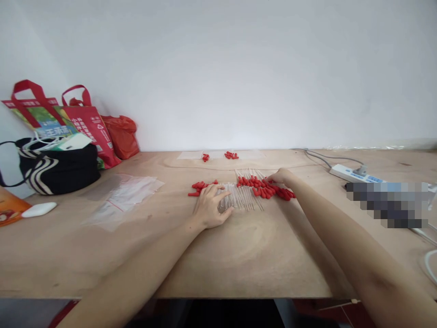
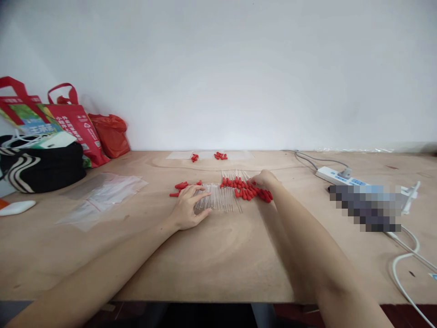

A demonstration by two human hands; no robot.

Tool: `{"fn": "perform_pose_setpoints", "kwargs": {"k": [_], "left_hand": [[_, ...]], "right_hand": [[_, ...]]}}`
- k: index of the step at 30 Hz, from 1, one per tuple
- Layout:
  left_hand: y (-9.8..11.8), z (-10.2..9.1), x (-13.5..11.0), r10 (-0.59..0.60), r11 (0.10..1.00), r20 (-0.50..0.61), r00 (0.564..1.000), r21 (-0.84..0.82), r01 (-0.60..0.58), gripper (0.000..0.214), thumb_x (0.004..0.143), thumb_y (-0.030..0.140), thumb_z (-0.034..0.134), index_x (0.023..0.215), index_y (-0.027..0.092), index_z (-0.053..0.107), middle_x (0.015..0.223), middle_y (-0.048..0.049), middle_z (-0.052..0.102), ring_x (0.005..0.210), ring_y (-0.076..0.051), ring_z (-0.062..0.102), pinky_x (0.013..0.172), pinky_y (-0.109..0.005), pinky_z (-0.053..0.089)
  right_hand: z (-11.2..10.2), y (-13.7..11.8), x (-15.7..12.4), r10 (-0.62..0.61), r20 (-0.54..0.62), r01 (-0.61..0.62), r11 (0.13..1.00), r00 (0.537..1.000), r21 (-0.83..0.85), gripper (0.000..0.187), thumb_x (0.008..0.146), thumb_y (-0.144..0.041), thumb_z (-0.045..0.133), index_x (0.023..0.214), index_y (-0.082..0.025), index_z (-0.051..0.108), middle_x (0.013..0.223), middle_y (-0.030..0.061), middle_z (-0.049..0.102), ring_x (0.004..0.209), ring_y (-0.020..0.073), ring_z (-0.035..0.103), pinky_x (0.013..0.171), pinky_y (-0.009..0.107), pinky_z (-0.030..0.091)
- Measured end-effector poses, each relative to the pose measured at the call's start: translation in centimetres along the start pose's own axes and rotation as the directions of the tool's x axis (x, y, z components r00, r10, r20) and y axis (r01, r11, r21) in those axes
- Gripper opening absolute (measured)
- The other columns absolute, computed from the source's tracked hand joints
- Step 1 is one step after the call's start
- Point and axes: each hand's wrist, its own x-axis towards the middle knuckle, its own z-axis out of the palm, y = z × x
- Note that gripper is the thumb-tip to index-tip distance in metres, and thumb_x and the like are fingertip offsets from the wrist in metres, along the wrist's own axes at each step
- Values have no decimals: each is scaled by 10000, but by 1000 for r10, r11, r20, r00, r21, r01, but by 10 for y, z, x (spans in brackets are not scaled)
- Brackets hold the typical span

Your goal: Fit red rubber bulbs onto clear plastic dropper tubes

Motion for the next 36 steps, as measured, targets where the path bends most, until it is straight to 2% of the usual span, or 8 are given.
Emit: {"fn": "perform_pose_setpoints", "kwargs": {"k": [4, 5, 6, 9, 12, 15, 25, 36], "left_hand": [[1, 0, 2, -10, 1000, -26, 1000, 16, 10, 462, 688, 359, 590, 1118, 206, 526, 1109, -84, 500, 1042, -255, 448, 907, -431, 340], [2, 0, 3, -15, 999, -46, 999, 34, 17, 502, 698, 358, 581, 1165, 199, 490, 1128, -93, 491, 1056, -258, 441, 915, -431, 333], [3, 0, 3, -21, 998, -73, 997, 59, 25, 536, 712, 355, 570, 1208, 190, 452, 1152, -105, 478, 1077, -262, 429, 925, -434, 322], [6, 0, 5, -5, 986, -162, 987, 163, 31, 526, 771, 338, 520, 1261, 189, 400, 1233, -133, 433, 1142, -280, 383, 947, -464, 270], [7, 0, 5, 72, 971, -168, 983, 236, -31, 354, 828, 315, 466, 1177, 259, 492, 1248, -97, 457, 1161, -271, 377, 965, -507, 191], [9, 0, 4, 149, 966, -94, 984, 228, -125, 220, 853, 291, 441, 1021, 298, 583, 1105, -35, 580, 1085, -232, 454, 972, -521, 138], [11, 3, 3, 209, 961, -35, 977, 191, -199, 174, 841, 252, 459, 816, 253, 631, 735, 3, 650, 800, -175, 531, 933, -479, 204], [15, -4, 0, 211, 962, -56, 976, 187, -198, 197, 798, 190, 473, 719, 256, 641, 632, 23, 638, 690, -150, 526, 924, -475, 227]], "right_hand": [[-7, -14, -26, -87, -99, 89, 996, 991, 11, 283, 664, -445, 547, 543, -190, 565, 486, 41, 558, 497, 155, 516, 481, 274, 360], [-6, -18, -38, -142, -127, 146, 989, 982, 26, 268, 696, -437, 515, 607, -193, 581, 560, 41, 594, 546, 148, 531, 517, 267, 368], [-3, -23, -51, -283, -183, 296, 954, 942, 49, 225, 714, -400, 508, 676, -193, 590, 639, 38, 619, 593, 142, 541, 551, 262, 371], [16, -32, -91, -643, -260, 628, 764, 720, -150, 158, 749, -334, 508, 699, -200, 574, 691, 17, 625, 715, 157, 533, 707, 311, 337], [36, -32, -117, -835, -289, 731, 550, 469, -404, 181, 807, -262, 461, 680, -180, 560, 676, 27, 612, 747, 163, 510, 771, 354, 271], [48, -28, -125, -874, -337, 752, 478, 351, -455, 178, 821, -253, 462, 695, -175, 560, 660, 13, 605, 725, 147, 500, 776, 350, 251], [50, -27, -125, -885, -335, 790, 446, 322, -419, 144, 811, -273, 496, 853, -220, 623, 753, 6, 637, 752, 141, 496, 787, 351, 237], [45, -24, -129, -914, -272, 804, 397, 302, -442, 159, 795, -235, 496, 719, -230, 636, 593, -10, 552, 723, 140, 446, 827, 377, 202]]}}
